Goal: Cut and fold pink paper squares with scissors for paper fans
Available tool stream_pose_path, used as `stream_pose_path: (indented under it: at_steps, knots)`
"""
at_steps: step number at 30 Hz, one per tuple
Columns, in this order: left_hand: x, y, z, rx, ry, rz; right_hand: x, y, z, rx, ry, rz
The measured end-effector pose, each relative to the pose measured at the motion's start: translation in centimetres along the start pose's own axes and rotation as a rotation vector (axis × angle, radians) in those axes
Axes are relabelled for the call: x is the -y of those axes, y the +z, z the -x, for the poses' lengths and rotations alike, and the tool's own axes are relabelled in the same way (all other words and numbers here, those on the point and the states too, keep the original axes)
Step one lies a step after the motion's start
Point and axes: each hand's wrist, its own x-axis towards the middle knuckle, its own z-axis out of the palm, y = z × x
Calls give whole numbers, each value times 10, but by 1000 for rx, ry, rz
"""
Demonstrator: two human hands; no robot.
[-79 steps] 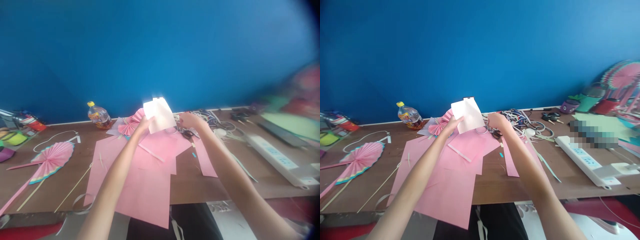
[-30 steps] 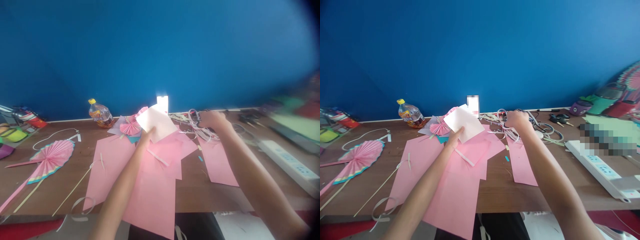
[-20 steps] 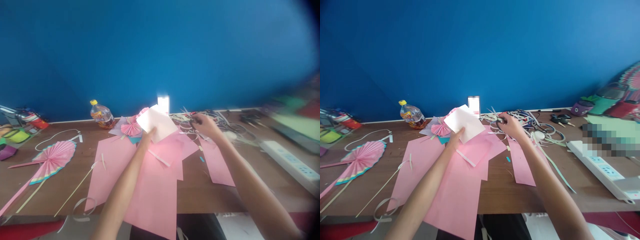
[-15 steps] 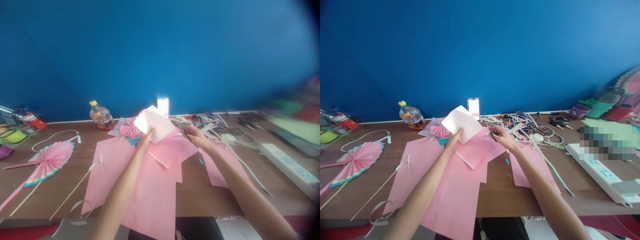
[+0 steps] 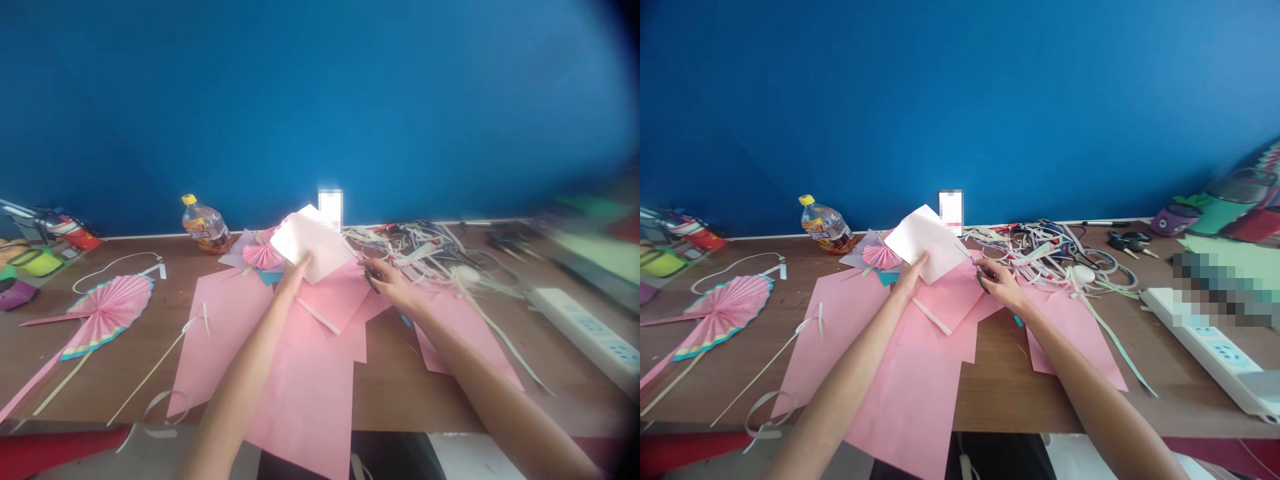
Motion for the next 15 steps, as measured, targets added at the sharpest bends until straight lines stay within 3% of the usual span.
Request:
stream_pose_path:
  at_steps: [5, 10, 15]
  knots:
    - [2, -1, -1, -19, -5, -19, -6, 1, -1, 54, -14, 13]
    - [-3, 4, 4, 44, 30, 36, -12, 3, -2, 23, -25, 6]
    - [-6, 6, 6, 23, 26, 34, -14, 2, -2, 31, -26, -6]
